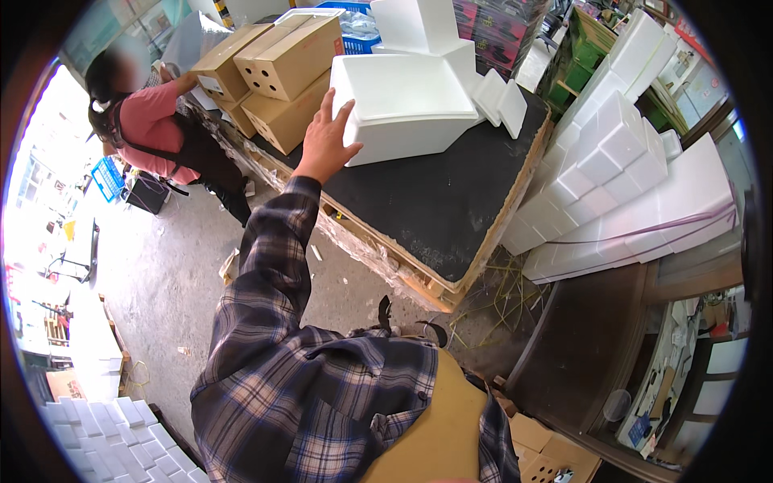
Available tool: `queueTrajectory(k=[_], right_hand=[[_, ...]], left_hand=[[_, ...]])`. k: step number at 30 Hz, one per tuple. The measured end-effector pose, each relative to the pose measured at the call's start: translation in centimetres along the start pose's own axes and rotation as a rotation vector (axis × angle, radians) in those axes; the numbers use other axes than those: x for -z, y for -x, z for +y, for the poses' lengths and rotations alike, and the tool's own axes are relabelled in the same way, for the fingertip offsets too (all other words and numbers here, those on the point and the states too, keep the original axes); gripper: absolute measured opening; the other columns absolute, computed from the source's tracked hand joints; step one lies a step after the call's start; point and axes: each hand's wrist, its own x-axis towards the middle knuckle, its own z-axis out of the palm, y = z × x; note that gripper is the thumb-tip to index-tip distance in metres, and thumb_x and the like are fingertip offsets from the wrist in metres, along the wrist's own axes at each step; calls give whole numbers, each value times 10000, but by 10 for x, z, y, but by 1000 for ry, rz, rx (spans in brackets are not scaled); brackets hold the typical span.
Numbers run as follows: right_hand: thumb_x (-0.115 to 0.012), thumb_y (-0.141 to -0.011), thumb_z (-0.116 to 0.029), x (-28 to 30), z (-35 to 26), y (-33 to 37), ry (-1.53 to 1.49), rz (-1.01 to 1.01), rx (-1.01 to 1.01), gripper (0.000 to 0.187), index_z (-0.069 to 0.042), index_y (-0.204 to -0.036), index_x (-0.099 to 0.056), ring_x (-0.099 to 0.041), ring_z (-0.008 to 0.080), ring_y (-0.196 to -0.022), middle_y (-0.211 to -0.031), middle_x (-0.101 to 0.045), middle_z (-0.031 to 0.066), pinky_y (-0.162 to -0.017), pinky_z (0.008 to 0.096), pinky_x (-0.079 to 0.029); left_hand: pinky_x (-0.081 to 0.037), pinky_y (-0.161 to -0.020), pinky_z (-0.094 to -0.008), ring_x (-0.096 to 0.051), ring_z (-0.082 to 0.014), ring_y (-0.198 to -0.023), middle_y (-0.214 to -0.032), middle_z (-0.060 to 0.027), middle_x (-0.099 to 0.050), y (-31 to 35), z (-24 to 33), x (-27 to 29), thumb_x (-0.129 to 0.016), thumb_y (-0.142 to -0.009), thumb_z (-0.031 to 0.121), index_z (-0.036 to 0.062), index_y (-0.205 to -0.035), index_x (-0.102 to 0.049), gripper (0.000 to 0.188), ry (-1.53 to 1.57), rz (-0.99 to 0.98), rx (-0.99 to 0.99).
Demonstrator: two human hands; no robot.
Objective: The person packs multiple small containers into cardboard boxes, uses a silver insulated bag, and prepares boxes for shipping by taping them.
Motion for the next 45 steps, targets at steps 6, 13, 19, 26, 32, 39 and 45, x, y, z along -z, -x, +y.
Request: queueTrajectory(k=[6,13,19,26,32,39,45], right_hand=[[-555,-924,-102,21,2,-46,45,-23,-100,150,-29,-835,-651,-605,193,-597,-731,-638,88,-535,300,-471],[-557,-915,-93,15,-47,-149,12,-183,44,150,-21,-814,-641,-610,200,-613,-723,-633,83,-570,300,-486],[-474,-995,-181,-16,-115,-250,202,112,493,233,-22,-933,-633,-571,173,-738,-810,-600,51,-689,333,-468],[-459,-1053,-378,-106,-344,-193,-162,76,606,449,-26,-1296,-596,-589,186,-1011,-1185,-634,71,-858,355,-464],[-342,-1072,-566,-200,-405,-167,-283,-47,610,702,-56,-1554,-331,-482,294,-1349,-1540,-421,131,-1118,450,-330],[-274,-1087,-538,-292,-488,-83,-606,-140,556,673,-92,-1590,-236,-336,289,-1466,-1605,-333,125,-1213,460,-253],[-555,-990,-227,-307,-542,-62,-488,97,593,691,-25,-1563,-226,-473,320,-1332,-1511,-406,204,-1102,446,-402]], left_hand=[[-557,-922,-461,-589,-399,-1156,-1575,-180,-352,-31,-7,-43,-808,-726,196,60,-1035,-695,357,-155,-154,20],[-525,-961,-454,-511,-372,-1240,-1529,-104,-441,16,37,12,-821,-701,109,48,-895,-674,251,-10,-36,-74],[-520,-1014,-452,-553,-373,-1275,-1500,-153,-475,44,89,-6,-888,-697,183,34,-844,-668,303,385,53,26],[-543,-849,-450,-593,-362,-1034,-1435,-171,-525,49,93,-43,-864,-723,240,44,-815,-624,323,335,-56,65],[-543,-871,-456,-585,-378,-1085,-1409,-156,-506,43,55,-62,-807,-771,202,72,-1170,-666,442,612,-294,-207],[-552,-843,-446,-653,-379,-986,-1410,-179,-457,20,-13,-67,-765,-818,119,51,-1331,-565,555,903,-611,-468],[-545,-873,-444,-644,-377,-1047,-1433,-187,-441,-4,-35,-62,-761,-831,86,50,-1386,-527,604,931,-752,-633]])
